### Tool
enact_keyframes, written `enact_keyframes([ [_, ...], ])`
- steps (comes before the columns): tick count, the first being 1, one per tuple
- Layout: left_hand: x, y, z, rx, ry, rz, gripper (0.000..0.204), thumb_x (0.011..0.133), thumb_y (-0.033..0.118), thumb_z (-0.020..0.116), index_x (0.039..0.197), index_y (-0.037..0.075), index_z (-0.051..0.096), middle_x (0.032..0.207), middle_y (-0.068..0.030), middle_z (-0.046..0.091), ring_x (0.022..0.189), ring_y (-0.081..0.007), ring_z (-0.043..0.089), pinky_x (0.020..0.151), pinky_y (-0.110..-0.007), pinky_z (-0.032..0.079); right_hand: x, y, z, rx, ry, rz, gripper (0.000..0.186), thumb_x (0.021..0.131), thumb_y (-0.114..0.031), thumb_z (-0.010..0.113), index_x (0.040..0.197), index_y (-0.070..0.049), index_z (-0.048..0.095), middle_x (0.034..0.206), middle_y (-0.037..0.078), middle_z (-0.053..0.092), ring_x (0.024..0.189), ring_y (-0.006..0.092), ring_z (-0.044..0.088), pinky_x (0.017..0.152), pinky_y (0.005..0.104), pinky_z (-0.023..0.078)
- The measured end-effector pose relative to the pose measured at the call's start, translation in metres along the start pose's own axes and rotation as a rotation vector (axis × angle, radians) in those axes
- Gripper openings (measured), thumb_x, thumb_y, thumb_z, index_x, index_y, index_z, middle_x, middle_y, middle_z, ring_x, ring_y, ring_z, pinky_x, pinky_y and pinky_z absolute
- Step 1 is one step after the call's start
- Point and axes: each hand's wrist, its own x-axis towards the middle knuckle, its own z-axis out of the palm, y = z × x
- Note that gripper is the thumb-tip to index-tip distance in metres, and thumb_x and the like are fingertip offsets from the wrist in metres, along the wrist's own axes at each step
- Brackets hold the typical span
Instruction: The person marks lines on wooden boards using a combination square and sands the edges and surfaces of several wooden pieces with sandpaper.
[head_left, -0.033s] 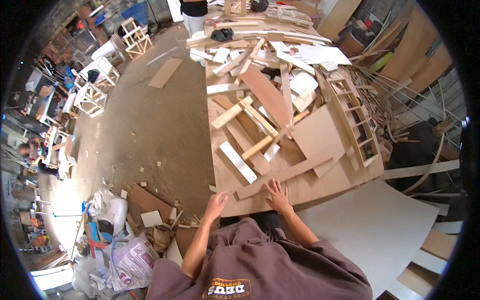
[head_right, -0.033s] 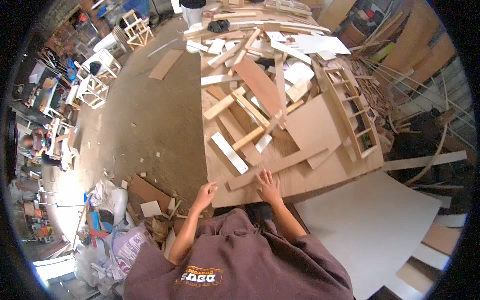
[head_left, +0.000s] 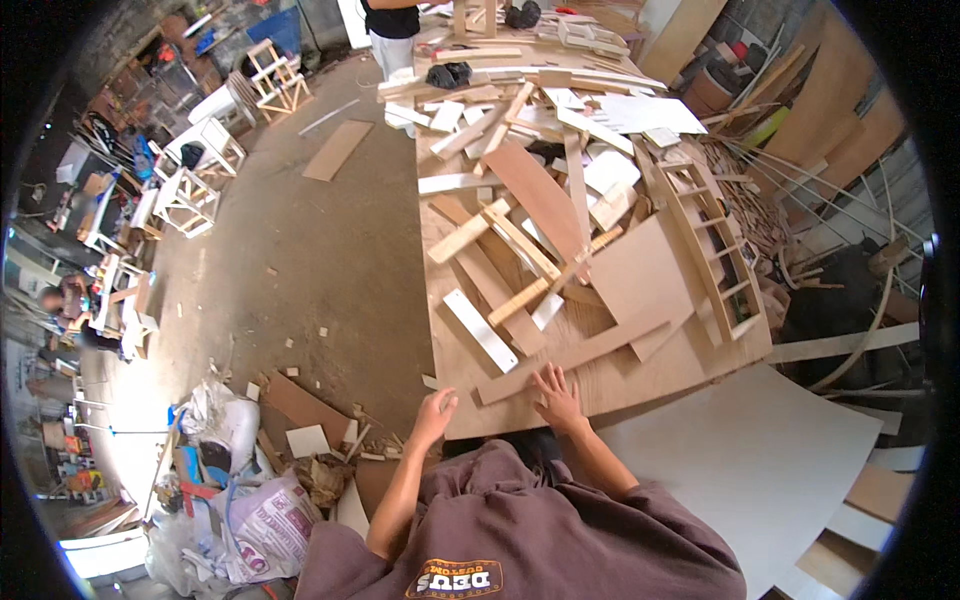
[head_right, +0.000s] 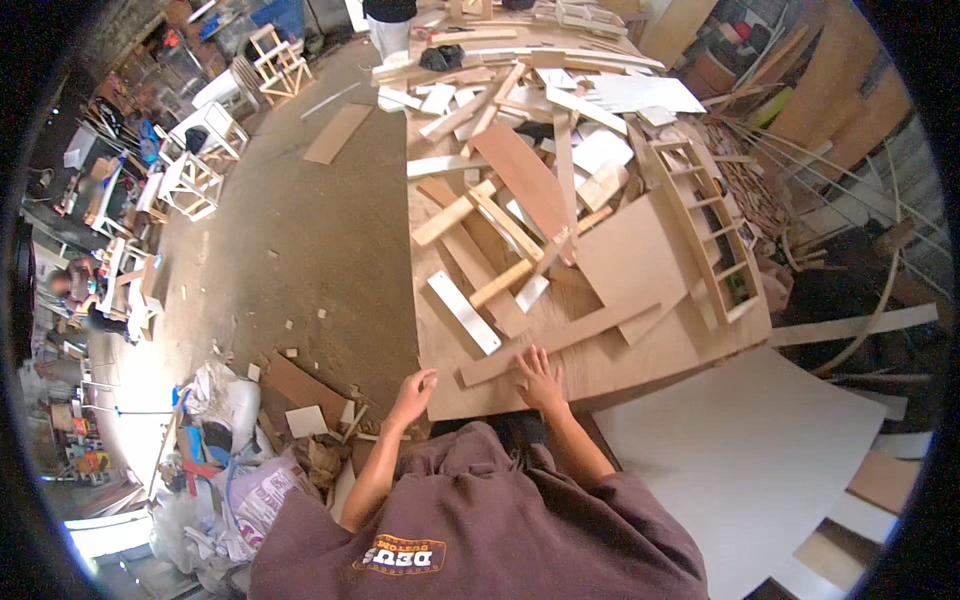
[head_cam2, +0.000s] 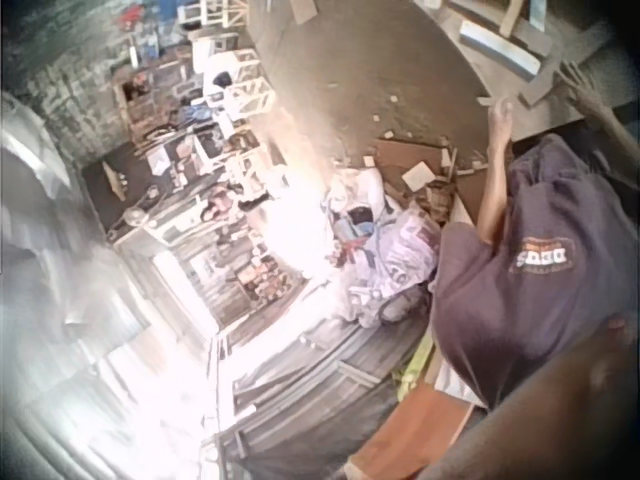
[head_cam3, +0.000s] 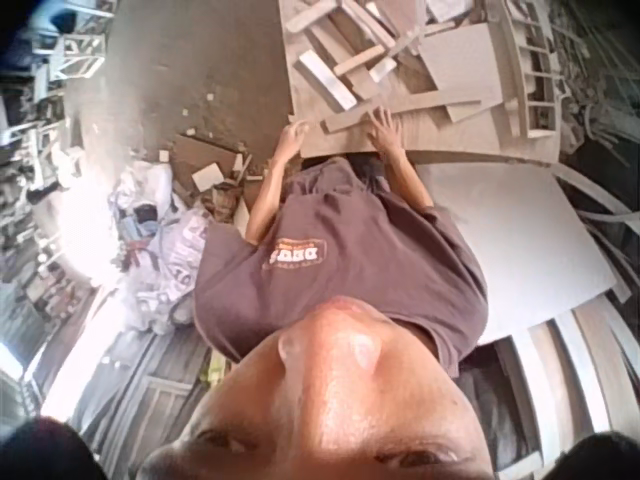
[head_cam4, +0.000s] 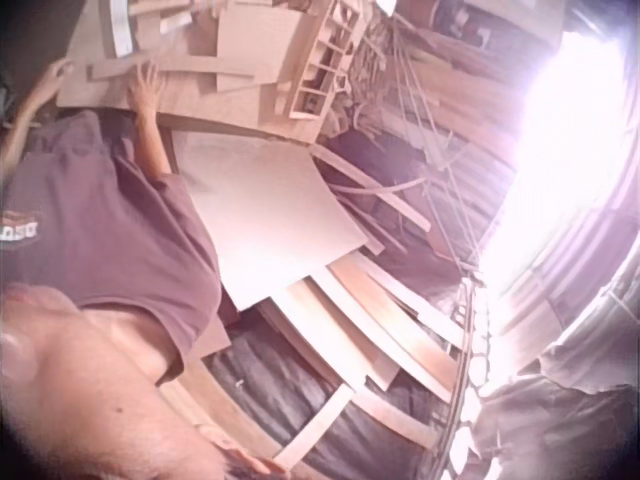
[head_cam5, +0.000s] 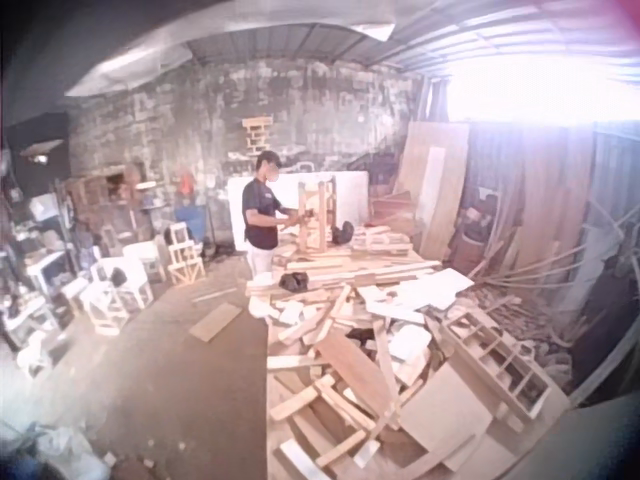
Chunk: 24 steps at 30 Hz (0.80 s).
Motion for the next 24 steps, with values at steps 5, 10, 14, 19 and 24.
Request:
enact_keyframes([
  [5, -0.001, 0.005, -0.005, -0.095, 0.019, -0.100, 0.040, 0.101, 0.033, 0.056, 0.128, 0.004, 0.062, 0.124, -0.0160, 0.067, 0.115, -0.0289, 0.063, 0.099, -0.039, 0.047, -0.002, -0.006, 0.020, 0.028, -0.079, 0.023, 0.100, 0.087, -0.041, 0.068, 0.162, -0.026, 0.003, 0.168, 0.013, -0.013, 0.154, 0.0375, -0.012, 0.113, 0.0743, 0.013],
  [10, 0.019, 0.013, -0.015, -0.080, -0.050, -0.102, 0.044, 0.101, 0.037, 0.057, 0.128, 0.003, 0.061, 0.120, -0.0139, 0.069, 0.110, -0.0250, 0.064, 0.095, -0.037, 0.048, 0.015, -0.023, 0.010, 0.057, -0.293, 0.110, 0.088, 0.095, -0.041, 0.052, 0.162, -0.022, -0.002, 0.166, 0.016, -0.020, 0.152, 0.0391, -0.019, 0.113, 0.0735, -0.002],
  [14, 0.052, 0.015, -0.023, -0.047, -0.159, -0.045, 0.043, 0.101, 0.034, 0.057, 0.128, 0.001, 0.061, 0.122, -0.0179, 0.068, 0.115, -0.0298, 0.063, 0.098, -0.039, 0.048, 0.034, -0.018, 0.005, 0.102, -0.493, 0.163, 0.086, 0.096, -0.043, 0.048, 0.162, -0.021, -0.003, 0.165, 0.017, -0.021, 0.151, 0.0382, -0.021, 0.112, 0.0737, -0.003],
  [19, 0.097, 0.020, -0.038, -0.034, -0.305, 0.083, 0.041, 0.100, 0.033, 0.058, 0.128, 0.003, 0.061, 0.121, -0.0204, 0.067, 0.115, -0.0320, 0.064, 0.099, -0.040, 0.048, 0.029, -0.032, -0.003, 0.032, -0.402, 0.234, 0.088, 0.093, -0.039, 0.056, 0.161, -0.020, 0.004, 0.165, 0.021, -0.013, 0.153, 0.0415, -0.011, 0.115, 0.0714, 0.002],
  [24, 0.120, 0.006, -0.101, -0.101, -0.405, 0.140, 0.040, 0.101, 0.030, 0.057, 0.131, 0.004, 0.060, 0.122, -0.0170, 0.068, 0.115, -0.0280, 0.064, 0.099, -0.038, 0.048, 0.018, -0.065, -0.001, 0.211, -0.091, 0.409, 0.086, 0.092, -0.037, 0.062, 0.160, -0.018, 0.013, 0.165, 0.024, -0.001, 0.153, 0.0440, 0.000, 0.116, 0.0692, 0.006],
])
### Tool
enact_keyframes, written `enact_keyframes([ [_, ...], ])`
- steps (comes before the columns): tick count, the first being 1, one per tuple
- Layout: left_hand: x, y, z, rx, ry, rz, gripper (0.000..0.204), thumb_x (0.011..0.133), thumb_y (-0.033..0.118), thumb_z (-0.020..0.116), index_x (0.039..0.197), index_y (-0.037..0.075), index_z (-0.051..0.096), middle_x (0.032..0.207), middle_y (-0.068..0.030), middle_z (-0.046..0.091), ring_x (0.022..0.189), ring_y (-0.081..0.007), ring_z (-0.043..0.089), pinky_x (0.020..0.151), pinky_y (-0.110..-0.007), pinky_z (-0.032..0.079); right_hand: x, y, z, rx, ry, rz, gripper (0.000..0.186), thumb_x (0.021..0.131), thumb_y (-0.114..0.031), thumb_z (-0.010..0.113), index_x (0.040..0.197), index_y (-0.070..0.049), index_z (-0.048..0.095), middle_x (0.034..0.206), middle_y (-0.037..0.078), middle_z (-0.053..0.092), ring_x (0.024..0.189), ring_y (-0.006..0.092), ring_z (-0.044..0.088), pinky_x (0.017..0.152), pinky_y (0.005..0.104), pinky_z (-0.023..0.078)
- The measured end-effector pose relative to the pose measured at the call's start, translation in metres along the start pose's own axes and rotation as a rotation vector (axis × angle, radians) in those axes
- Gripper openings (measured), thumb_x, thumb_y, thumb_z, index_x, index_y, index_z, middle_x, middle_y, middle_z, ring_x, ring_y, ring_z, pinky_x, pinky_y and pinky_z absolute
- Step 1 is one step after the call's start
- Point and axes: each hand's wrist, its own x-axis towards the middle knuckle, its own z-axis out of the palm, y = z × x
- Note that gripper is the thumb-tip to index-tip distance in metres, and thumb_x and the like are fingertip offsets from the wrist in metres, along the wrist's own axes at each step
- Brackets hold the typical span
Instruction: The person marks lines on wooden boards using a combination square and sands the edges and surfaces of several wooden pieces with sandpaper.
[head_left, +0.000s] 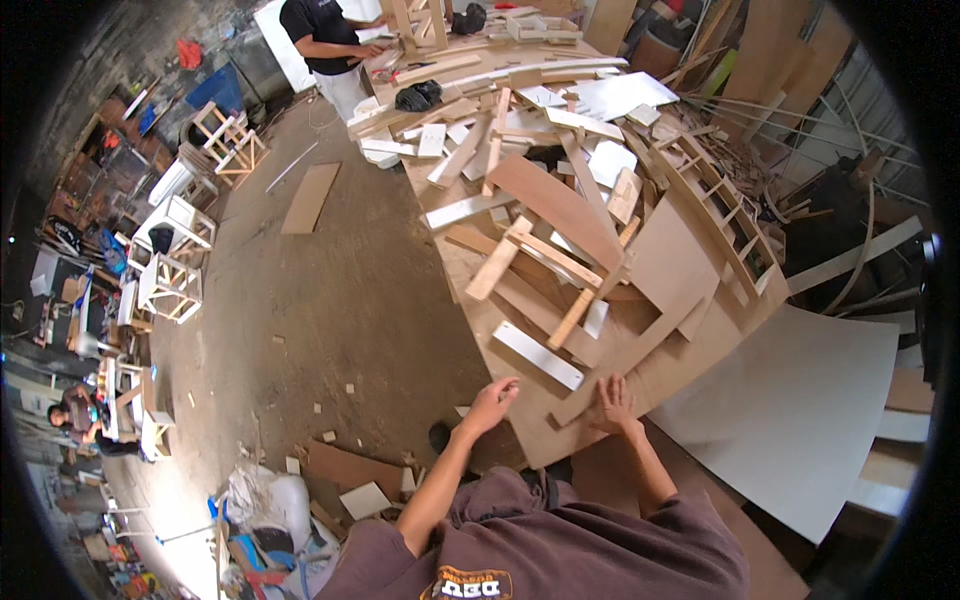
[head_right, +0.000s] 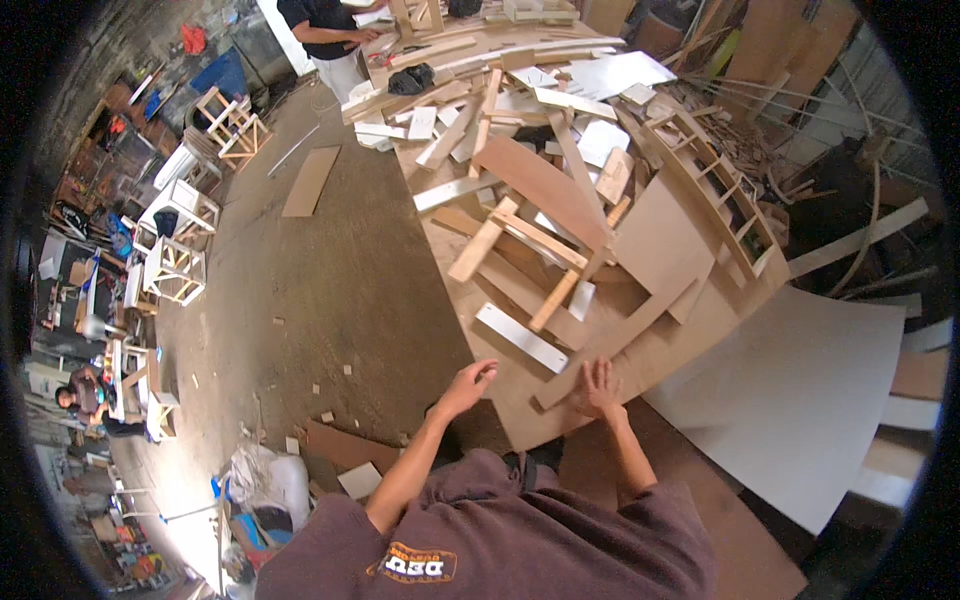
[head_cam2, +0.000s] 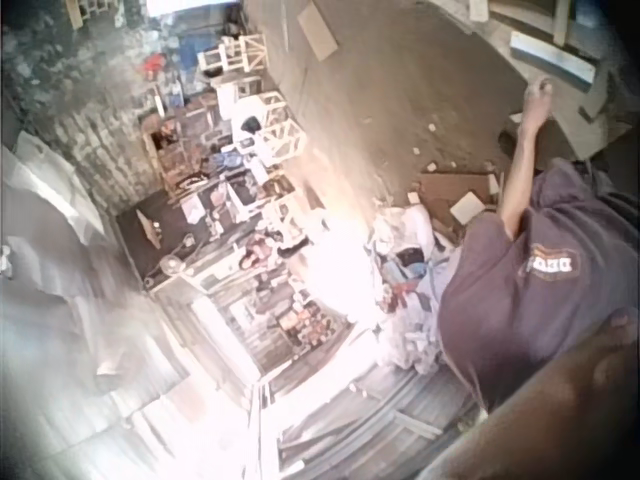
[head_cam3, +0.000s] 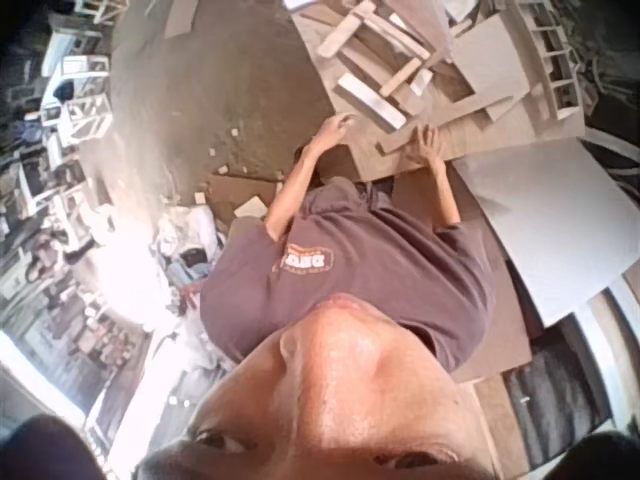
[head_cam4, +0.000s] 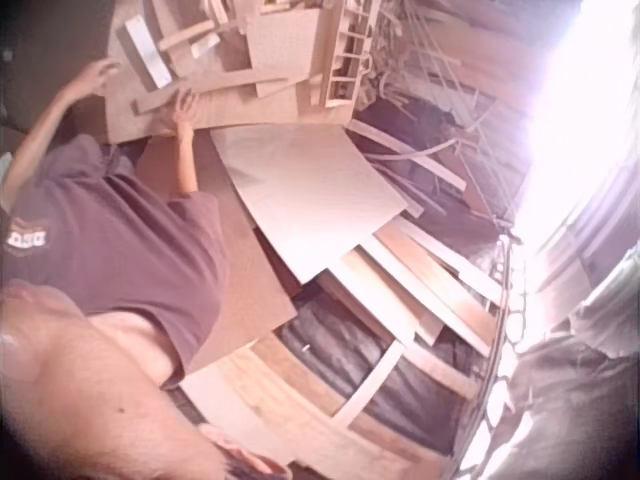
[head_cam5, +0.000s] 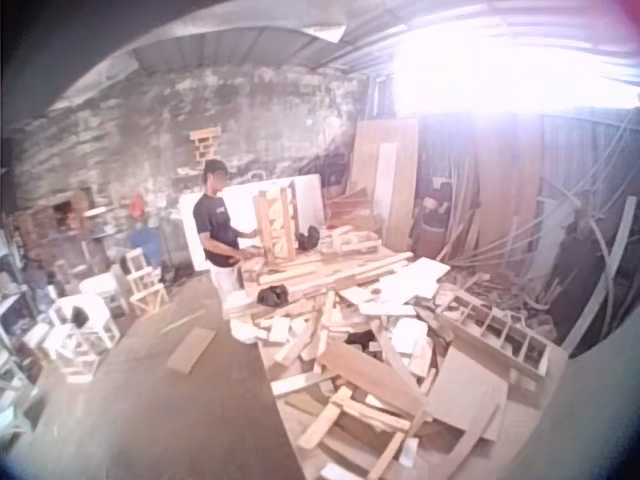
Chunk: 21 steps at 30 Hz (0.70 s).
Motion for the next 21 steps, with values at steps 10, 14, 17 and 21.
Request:
enact_keyframes([
  [10, -0.115, -0.140, -0.199, -0.028, 0.148, -0.124, 0.038, 0.102, 0.030, 0.056, 0.127, 0.003, 0.062, 0.117, -0.0112, 0.070, 0.110, -0.0224, 0.065, 0.096, -0.035, 0.049, -0.002, -0.259, 0.084, 0.212, 0.456, -0.101, 0.060, 0.090, -0.037, 0.067, 0.143, -0.015, 0.050, 0.154, 0.028, 0.033, 0.145, 0.0460, 0.028, 0.117, 0.0608, 0.020],
  [14, -0.140, -0.158, -0.267, -0.012, 0.176, -0.207, 0.039, 0.102, 0.032, 0.057, 0.128, 0.003, 0.062, 0.116, -0.0110, 0.070, 0.108, -0.0208, 0.066, 0.095, -0.035, 0.050, 0.020, -0.328, 0.063, 0.302, 0.402, -0.246, 0.057, 0.092, -0.040, 0.065, 0.142, -0.018, 0.052, 0.154, 0.024, 0.036, 0.146, 0.0416, 0.029, 0.116, 0.0624, 0.022],
  [17, -0.144, -0.172, -0.301, -0.069, 0.330, -0.218, 0.037, 0.102, 0.031, 0.056, 0.126, 0.004, 0.062, 0.116, -0.0126, 0.070, 0.105, -0.0218, 0.066, 0.093, -0.036, 0.050, 0.042, -0.369, 0.041, 0.348, 0.396, -0.355, 0.054, 0.093, -0.035, 0.065, 0.140, -0.012, 0.053, 0.146, 0.024, 0.046, 0.139, 0.0394, 0.041, 0.115, 0.0544, 0.029],
  [21, -0.126, -0.172, -0.327, -0.264, 0.511, -0.146, 0.037, 0.103, 0.031, 0.054, 0.126, 0.003, 0.061, 0.116, -0.0120, 0.070, 0.104, -0.0213, 0.066, 0.093, -0.036, 0.050, 0.073, -0.401, 0.030, 0.509, 0.373, -0.428, 0.051, 0.095, -0.033, 0.064, 0.138, -0.007, 0.054, 0.139, 0.019, 0.055, 0.131, 0.0354, 0.051, 0.110, 0.0415, 0.040],
])
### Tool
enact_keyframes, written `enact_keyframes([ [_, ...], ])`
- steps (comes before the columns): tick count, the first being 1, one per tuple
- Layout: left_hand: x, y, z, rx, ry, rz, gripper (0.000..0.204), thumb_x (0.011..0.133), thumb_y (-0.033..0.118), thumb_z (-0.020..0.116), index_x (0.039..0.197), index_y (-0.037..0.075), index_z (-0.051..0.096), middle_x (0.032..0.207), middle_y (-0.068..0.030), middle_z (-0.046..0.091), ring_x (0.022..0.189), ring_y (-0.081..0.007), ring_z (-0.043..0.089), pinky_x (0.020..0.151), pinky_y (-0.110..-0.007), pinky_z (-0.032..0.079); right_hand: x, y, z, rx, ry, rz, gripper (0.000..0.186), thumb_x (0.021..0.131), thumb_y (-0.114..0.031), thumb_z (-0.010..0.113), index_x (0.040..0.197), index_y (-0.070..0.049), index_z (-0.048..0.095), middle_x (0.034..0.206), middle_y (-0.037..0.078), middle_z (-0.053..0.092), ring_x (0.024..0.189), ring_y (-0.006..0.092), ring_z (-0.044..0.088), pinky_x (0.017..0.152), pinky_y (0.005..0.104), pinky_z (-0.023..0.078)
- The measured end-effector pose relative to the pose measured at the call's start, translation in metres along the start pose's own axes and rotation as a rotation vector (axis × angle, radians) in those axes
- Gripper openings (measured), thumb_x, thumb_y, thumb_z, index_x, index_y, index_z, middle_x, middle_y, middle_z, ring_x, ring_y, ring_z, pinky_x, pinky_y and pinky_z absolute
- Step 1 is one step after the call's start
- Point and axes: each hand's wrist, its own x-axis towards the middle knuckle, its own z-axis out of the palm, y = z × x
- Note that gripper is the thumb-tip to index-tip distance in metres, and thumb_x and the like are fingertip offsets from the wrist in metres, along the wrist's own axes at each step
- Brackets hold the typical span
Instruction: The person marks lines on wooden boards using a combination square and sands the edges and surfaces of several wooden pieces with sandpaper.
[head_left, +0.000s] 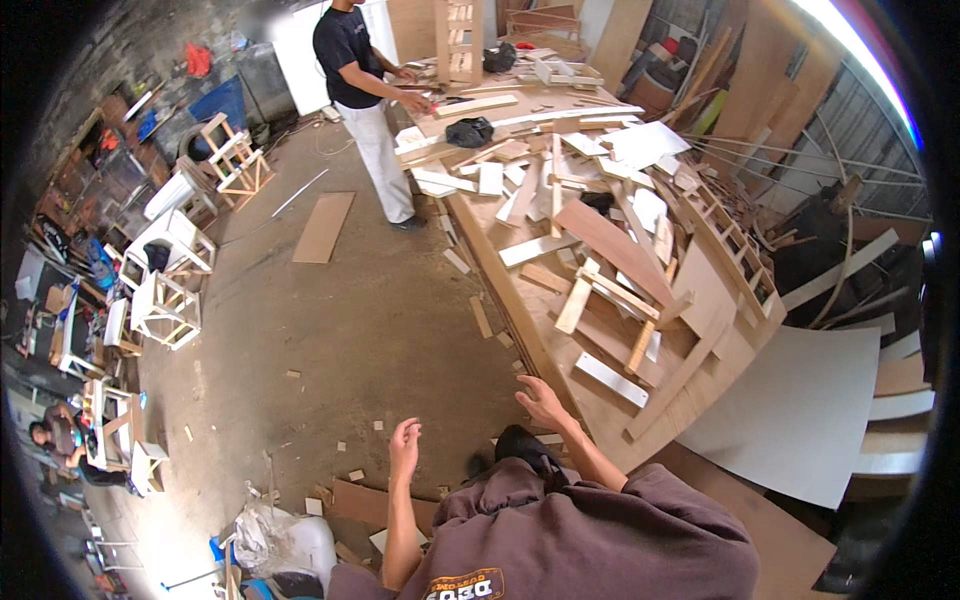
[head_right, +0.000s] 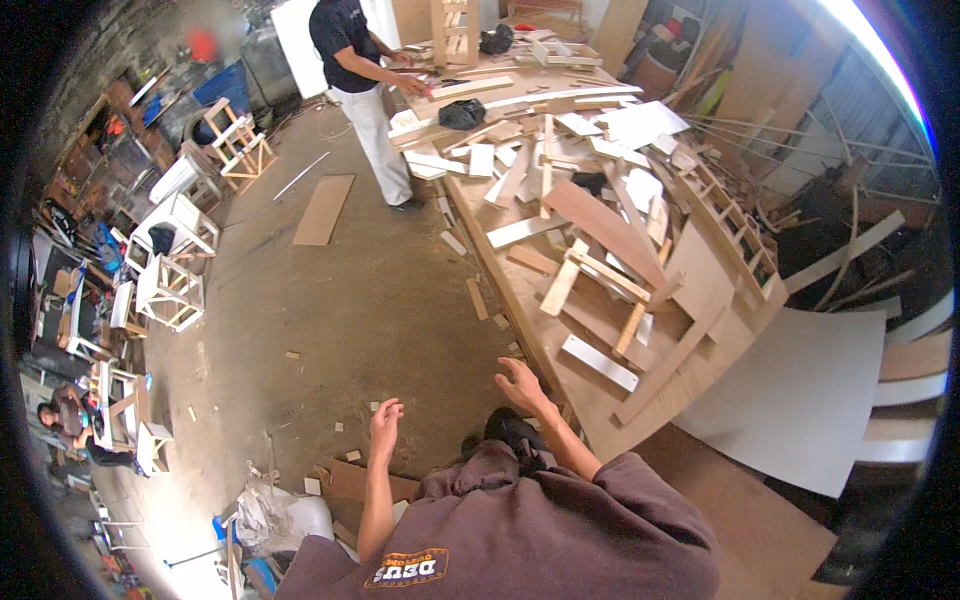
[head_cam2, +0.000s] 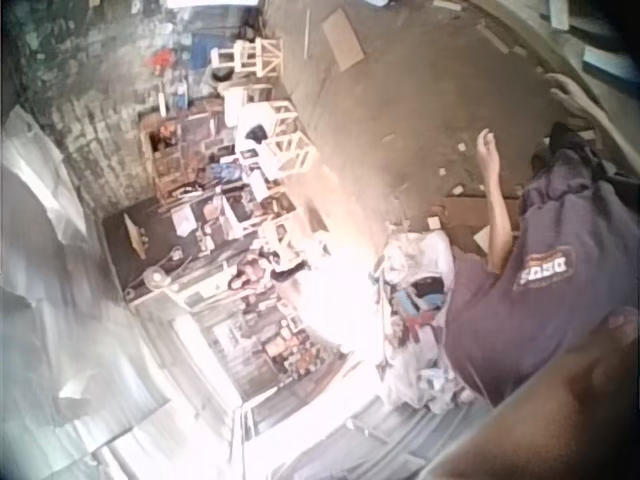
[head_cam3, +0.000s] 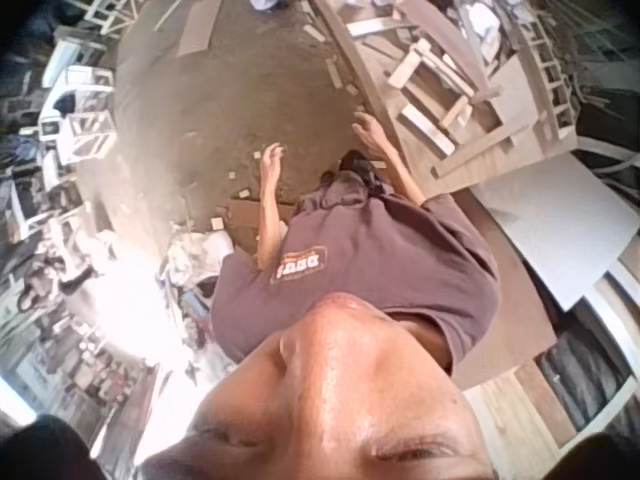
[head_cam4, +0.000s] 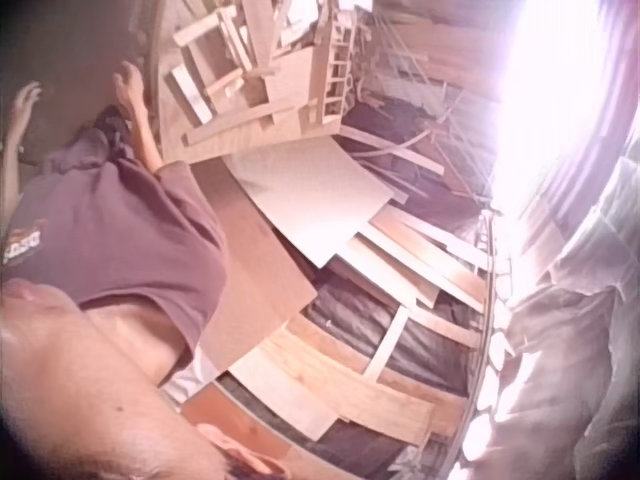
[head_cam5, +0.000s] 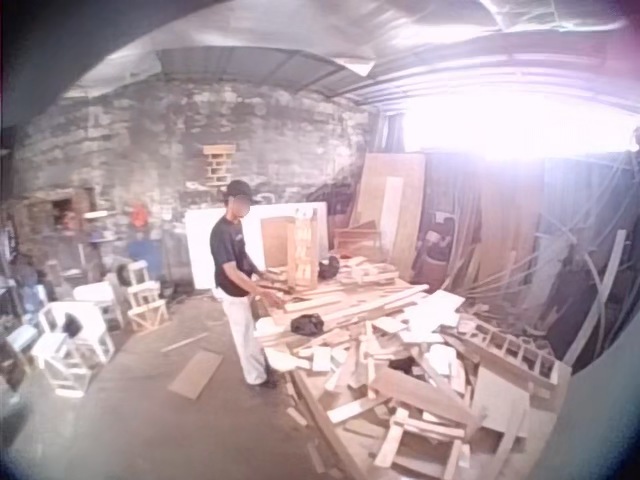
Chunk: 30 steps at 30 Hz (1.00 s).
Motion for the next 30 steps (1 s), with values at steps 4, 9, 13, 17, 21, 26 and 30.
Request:
enact_keyframes([
  [4, 0.015, 0.024, 0.014, -0.072, 0.031, -0.081, 0.039, 0.105, 0.034, 0.052, 0.130, 0.004, 0.059, 0.119, -0.0096, 0.068, 0.105, -0.0189, 0.065, 0.091, -0.034, 0.048, 0.036, -0.011, 0.018, 0.069, -0.046, 0.030, 0.049, 0.097, -0.030, 0.063, 0.138, -0.006, 0.054, 0.142, 0.019, 0.054, 0.133, 0.0337, 0.050, 0.112, 0.0412, 0.038],
  [9, 0.054, 0.036, 0.032, -0.077, -0.042, -0.084, 0.038, 0.105, 0.033, 0.050, 0.130, 0.007, 0.059, 0.120, -0.0081, 0.068, 0.106, -0.0176, 0.064, 0.090, -0.034, 0.047, 0.095, 0.005, 0.021, 0.164, 0.036, 0.018, 0.046, 0.095, -0.027, 0.064, 0.133, -0.003, 0.058, 0.136, 0.019, 0.058, 0.130, 0.0340, 0.053, 0.111, 0.0403, 0.040],
  [13, 0.110, 0.053, 0.056, -0.009, -0.125, -0.137, 0.037, 0.105, 0.032, 0.050, 0.130, 0.007, 0.059, 0.119, -0.0069, 0.069, 0.104, -0.0165, 0.064, 0.089, -0.033, 0.047, 0.134, 0.059, -0.018, -0.045, 0.373, 0.120, 0.043, 0.091, -0.020, 0.064, 0.130, -0.003, 0.058, 0.135, 0.021, 0.055, 0.126, 0.0388, 0.052, 0.107, 0.0468, 0.042],
  [17, 0.181, 0.078, 0.084, 0.065, -0.215, -0.120, 0.036, 0.104, 0.029, 0.053, 0.126, 0.001, 0.061, 0.115, -0.0109, 0.069, 0.102, -0.0175, 0.065, 0.091, -0.034, 0.049, 0.164, 0.026, -0.085, -0.093, 0.572, 0.468, 0.047, 0.086, -0.017, 0.067, 0.130, -0.005, 0.056, 0.126, 0.021, 0.056, 0.114, 0.0404, 0.056, 0.100, 0.0477, 0.046],
  [21, 0.262, 0.110, 0.123, 0.257, -0.396, 0.134, 0.035, 0.103, 0.029, 0.055, 0.123, 0.001, 0.063, 0.114, -0.0113, 0.070, 0.104, -0.0189, 0.065, 0.092, -0.033, 0.049, 0.195, 0.043, -0.108, -0.439, 0.757, 0.566, 0.072, 0.079, -0.020, 0.074, 0.143, -0.010, 0.042, 0.122, 0.023, 0.053, 0.107, 0.0412, 0.057, 0.092, 0.0486, 0.050],
  [26, 0.310, 0.189, 0.201, 0.313, -0.562, 0.210, 0.033, 0.102, 0.025, 0.055, 0.123, 0.001, 0.063, 0.112, -0.0123, 0.071, 0.106, -0.0202, 0.066, 0.093, -0.033, 0.050, 0.203, 0.089, -0.106, -0.221, 0.542, 0.668, 0.093, 0.076, -0.027, 0.076, 0.154, -0.009, 0.028, 0.117, 0.028, 0.053, 0.105, 0.0445, 0.059, 0.090, 0.0493, 0.051],
  [30, 0.344, 0.202, 0.234, 0.365, -0.634, 0.203, 0.032, 0.102, 0.024, 0.055, 0.122, 0.000, 0.063, 0.110, -0.0134, 0.071, 0.105, -0.0206, 0.067, 0.092, -0.033, 0.050, 0.192, 0.085, -0.111, -0.160, 0.550, 0.609, 0.094, 0.076, -0.017, 0.076, 0.155, -0.010, 0.027, 0.112, 0.027, 0.055, 0.101, 0.0460, 0.060, 0.088, 0.0502, 0.051],
])
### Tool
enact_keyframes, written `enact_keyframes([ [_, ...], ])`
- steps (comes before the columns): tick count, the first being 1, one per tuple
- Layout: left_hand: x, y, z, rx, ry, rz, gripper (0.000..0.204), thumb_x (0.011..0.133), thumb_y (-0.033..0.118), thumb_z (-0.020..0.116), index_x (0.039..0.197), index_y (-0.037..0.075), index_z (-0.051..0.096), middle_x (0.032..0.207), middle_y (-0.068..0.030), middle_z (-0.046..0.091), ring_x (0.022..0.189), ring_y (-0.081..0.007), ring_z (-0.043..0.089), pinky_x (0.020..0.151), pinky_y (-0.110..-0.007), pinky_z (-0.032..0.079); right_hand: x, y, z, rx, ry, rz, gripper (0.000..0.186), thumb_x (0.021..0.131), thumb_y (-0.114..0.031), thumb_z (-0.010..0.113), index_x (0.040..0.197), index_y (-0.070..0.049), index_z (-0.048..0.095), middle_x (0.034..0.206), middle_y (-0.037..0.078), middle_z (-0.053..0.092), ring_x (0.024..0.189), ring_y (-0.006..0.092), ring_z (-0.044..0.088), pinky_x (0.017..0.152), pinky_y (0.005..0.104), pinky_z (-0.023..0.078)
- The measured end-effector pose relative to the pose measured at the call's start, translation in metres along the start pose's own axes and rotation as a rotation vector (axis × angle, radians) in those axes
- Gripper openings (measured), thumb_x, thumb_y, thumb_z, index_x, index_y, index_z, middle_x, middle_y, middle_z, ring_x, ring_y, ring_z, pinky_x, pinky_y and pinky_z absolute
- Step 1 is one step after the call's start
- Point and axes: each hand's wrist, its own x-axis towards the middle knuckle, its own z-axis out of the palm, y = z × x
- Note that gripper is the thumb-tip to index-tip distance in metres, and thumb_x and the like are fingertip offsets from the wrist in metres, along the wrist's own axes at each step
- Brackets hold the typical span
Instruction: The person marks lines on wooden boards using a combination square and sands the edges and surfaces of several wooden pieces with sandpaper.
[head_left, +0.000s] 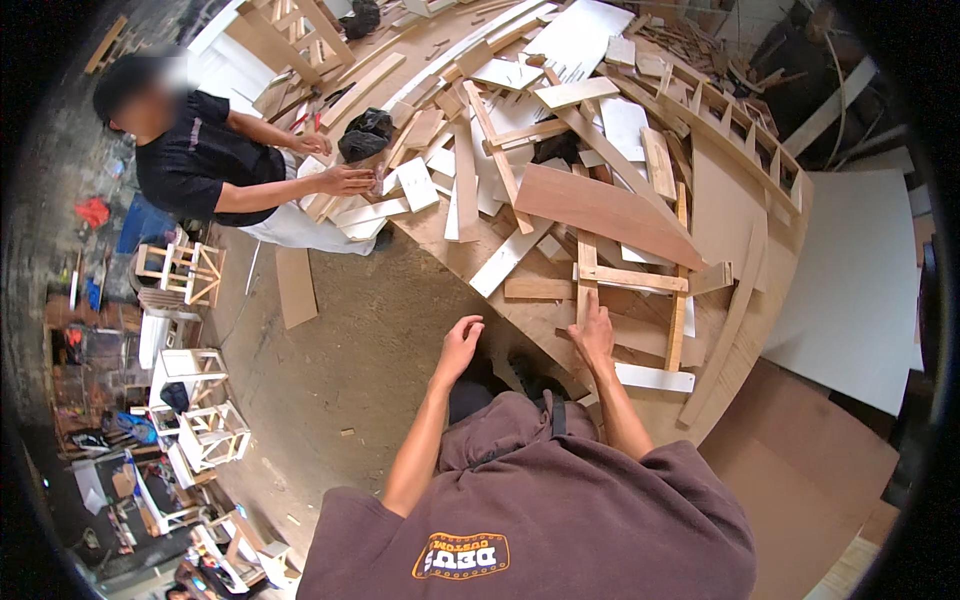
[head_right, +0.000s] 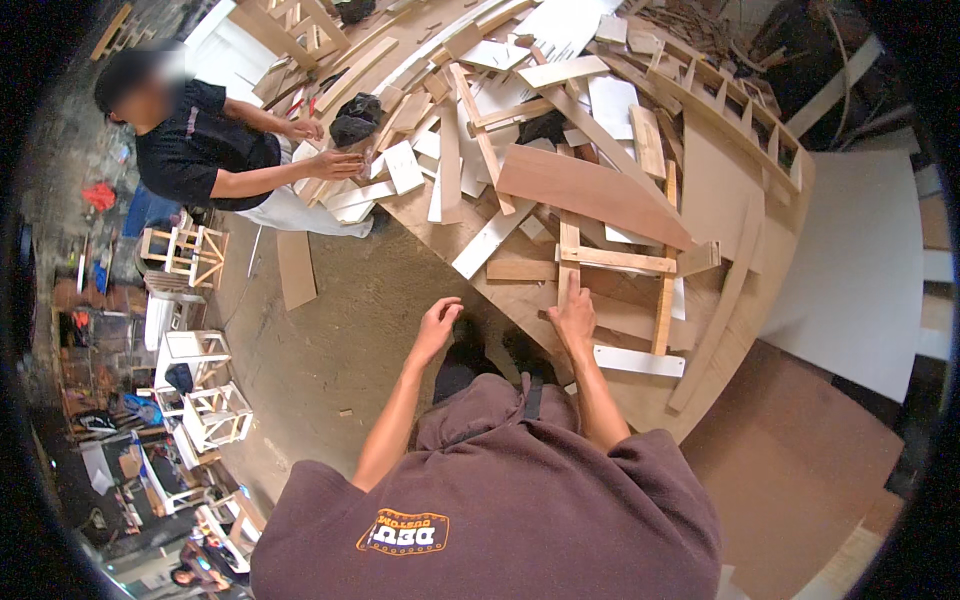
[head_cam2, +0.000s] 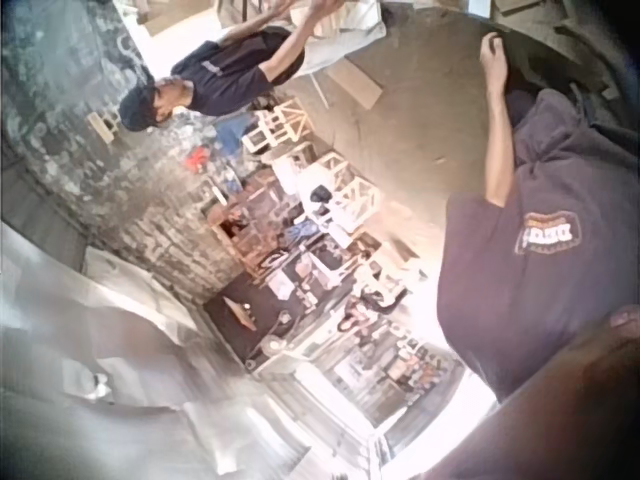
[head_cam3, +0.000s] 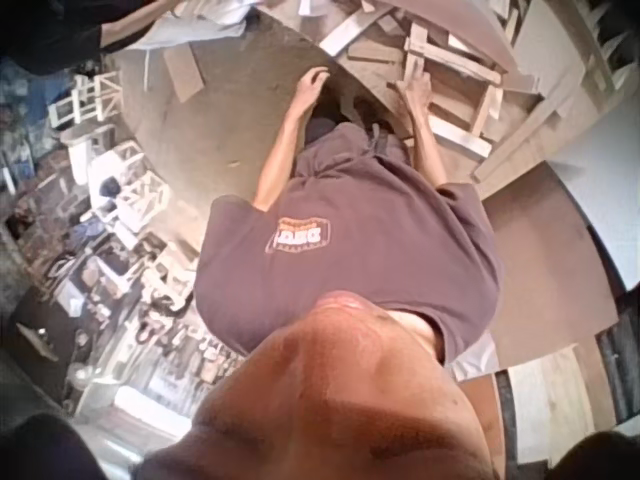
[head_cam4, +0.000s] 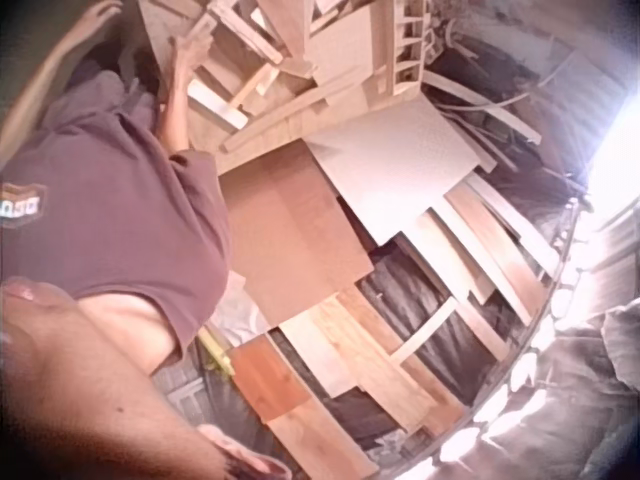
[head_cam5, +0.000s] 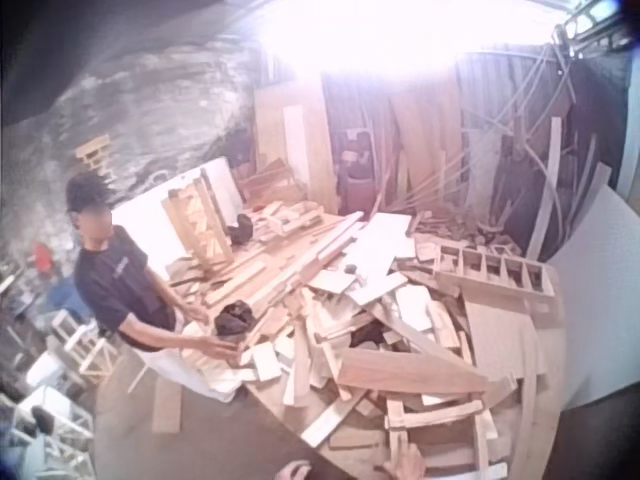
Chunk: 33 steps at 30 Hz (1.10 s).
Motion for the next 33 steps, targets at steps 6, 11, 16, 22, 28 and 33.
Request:
enact_keyframes([
  [6, 0.062, -0.007, -0.006, 0.003, -0.147, 0.059, 0.033, 0.102, 0.025, 0.055, 0.121, 0.000, 0.064, 0.108, -0.0134, 0.072, 0.102, -0.0202, 0.067, 0.091, -0.033, 0.050, -0.008, -0.017, 0.002, -0.175, 0.128, 0.013, 0.081, 0.076, -0.017, 0.076, 0.148, -0.010, 0.039, 0.136, 0.024, 0.045, 0.125, 0.0427, 0.045, 0.100, 0.0531, 0.044],
  [11, 0.119, -0.002, -0.032, 0.002, -0.174, 0.091, 0.034, 0.100, 0.027, 0.057, 0.121, 0.001, 0.065, 0.105, -0.0130, 0.072, 0.100, -0.0190, 0.067, 0.089, -0.033, 0.051, 0.032, -0.083, 0.019, -0.193, 0.245, -0.038, 0.066, 0.081, -0.020, 0.072, 0.142, -0.011, 0.049, 0.149, 0.021, 0.034, 0.135, 0.0410, 0.035, 0.108, 0.0548, 0.037],
  [16, 0.175, -0.010, -0.097, 0.023, -0.132, 0.137, 0.033, 0.099, 0.028, 0.058, 0.119, 0.003, 0.066, 0.104, -0.0140, 0.072, 0.097, -0.0222, 0.068, 0.087, -0.034, 0.052, 0.099, -0.155, 0.059, -0.133, 0.076, -0.107, 0.055, 0.082, -0.024, 0.072, 0.134, -0.013, 0.057, 0.143, 0.021, 0.043, 0.132, 0.0399, 0.039, 0.105, 0.0538, 0.040],
  [22, 0.237, -0.047, -0.190, -0.078, 0.151, 0.086, 0.028, 0.097, 0.021, 0.059, 0.116, 0.002, 0.066, 0.101, -0.0138, 0.071, 0.096, -0.0233, 0.068, 0.087, -0.036, 0.052, 0.163, -0.237, 0.095, -0.069, -0.098, -0.315, 0.054, 0.084, -0.029, 0.072, 0.134, -0.015, 0.058, 0.145, 0.020, 0.043, 0.133, 0.0404, 0.039, 0.105, 0.0548, 0.040],
  [28, 0.301, -0.077, -0.258, 0.076, 0.357, 0.079, 0.042, 0.093, 0.023, 0.068, 0.126, 0.000, 0.057, 0.118, -0.0197, 0.065, 0.110, -0.0328, 0.062, 0.096, -0.043, 0.049, 0.205, -0.302, 0.124, -0.025, -0.188, -0.320, 0.052, 0.085, -0.028, 0.072, 0.134, -0.013, 0.059, 0.140, 0.022, 0.048, 0.129, 0.0423, 0.043, 0.108, 0.0505, 0.039],
  [33, 0.371, -0.063, -0.269, 0.082, 0.344, 0.086, 0.085, 0.079, 0.036, 0.082, 0.145, 0.004, 0.040, 0.137, -0.0266, 0.049, 0.130, -0.0422, 0.045, 0.109, -0.047, 0.037, 0.223, -0.334, 0.140, 0.045, -0.184, -0.242, 0.048, 0.087, -0.025, 0.070, 0.132, -0.011, 0.060, 0.136, 0.020, 0.052, 0.128, 0.0388, 0.045, 0.111, 0.0466, 0.035],
])
